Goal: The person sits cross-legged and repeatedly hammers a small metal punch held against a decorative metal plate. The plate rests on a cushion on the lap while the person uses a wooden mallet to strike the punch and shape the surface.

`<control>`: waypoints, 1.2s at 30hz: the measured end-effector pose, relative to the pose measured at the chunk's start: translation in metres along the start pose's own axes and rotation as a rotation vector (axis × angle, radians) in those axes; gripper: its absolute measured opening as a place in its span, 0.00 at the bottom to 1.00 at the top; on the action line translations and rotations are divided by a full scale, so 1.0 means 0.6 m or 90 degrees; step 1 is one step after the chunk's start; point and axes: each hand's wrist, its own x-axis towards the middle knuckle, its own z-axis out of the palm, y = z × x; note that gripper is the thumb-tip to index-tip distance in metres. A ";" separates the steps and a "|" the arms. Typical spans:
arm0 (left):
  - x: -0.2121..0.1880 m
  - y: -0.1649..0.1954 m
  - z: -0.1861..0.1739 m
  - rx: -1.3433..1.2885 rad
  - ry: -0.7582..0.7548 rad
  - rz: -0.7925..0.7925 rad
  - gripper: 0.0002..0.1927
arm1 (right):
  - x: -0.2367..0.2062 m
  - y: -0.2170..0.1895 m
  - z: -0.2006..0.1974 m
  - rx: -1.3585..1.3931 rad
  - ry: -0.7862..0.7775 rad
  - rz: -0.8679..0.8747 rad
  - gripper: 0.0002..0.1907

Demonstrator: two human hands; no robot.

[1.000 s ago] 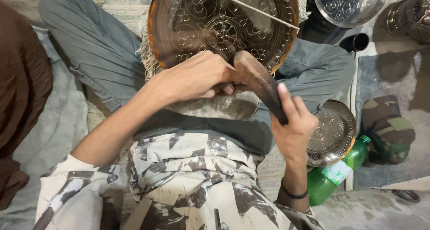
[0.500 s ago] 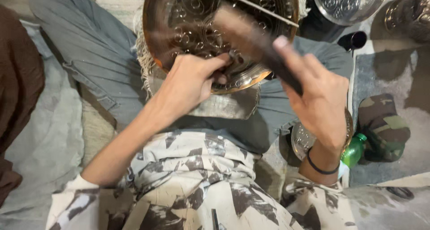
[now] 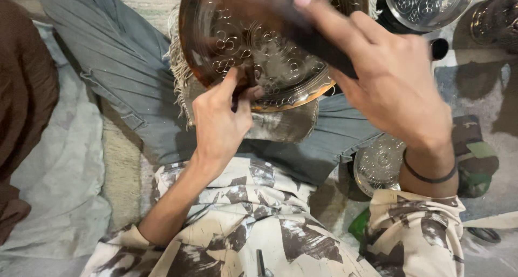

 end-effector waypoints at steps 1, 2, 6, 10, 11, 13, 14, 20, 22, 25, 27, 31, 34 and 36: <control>0.002 0.001 -0.001 0.027 -0.012 -0.019 0.15 | -0.004 0.002 0.007 0.054 0.048 0.007 0.43; 0.004 0.003 -0.001 0.054 -0.026 -0.038 0.14 | -0.012 0.002 0.014 0.025 -0.008 0.003 0.45; 0.029 0.000 -0.017 -0.051 -0.069 0.033 0.12 | -0.060 -0.011 0.047 0.207 0.087 0.077 0.41; 0.069 -0.001 -0.036 -0.184 -0.266 0.109 0.21 | -0.108 -0.047 0.096 0.430 0.241 0.319 0.39; 0.081 0.000 -0.035 -0.184 -0.319 0.143 0.26 | -0.118 -0.059 0.112 0.475 0.290 0.329 0.38; 0.107 0.001 -0.028 -0.136 -0.431 0.209 0.31 | -0.135 -0.087 0.153 0.580 0.370 0.367 0.37; 0.119 0.002 -0.021 -0.089 -0.490 0.238 0.29 | -0.144 -0.100 0.172 0.638 0.404 0.397 0.37; 0.147 0.000 -0.003 -0.051 -0.644 0.240 0.32 | -0.172 -0.141 0.233 0.773 0.485 0.531 0.38; 0.149 0.000 0.000 -0.051 -0.646 0.288 0.32 | -0.175 -0.137 0.226 0.765 0.490 0.543 0.38; 0.150 -0.001 0.002 -0.041 -0.654 0.301 0.31 | -0.180 -0.122 0.209 0.386 0.413 0.411 0.36; 0.149 -0.002 0.002 -0.048 -0.660 0.298 0.31 | -0.182 -0.116 0.205 0.278 0.418 0.407 0.39; 0.152 -0.006 0.002 -0.051 -0.660 0.330 0.32 | -0.187 -0.134 0.225 0.601 0.582 0.538 0.38; 0.153 -0.011 0.007 -0.045 -0.648 0.354 0.30 | -0.190 -0.155 0.239 0.725 0.602 0.491 0.38; 0.151 -0.013 0.010 -0.050 -0.635 0.356 0.30 | -0.188 -0.155 0.238 0.727 0.601 0.484 0.37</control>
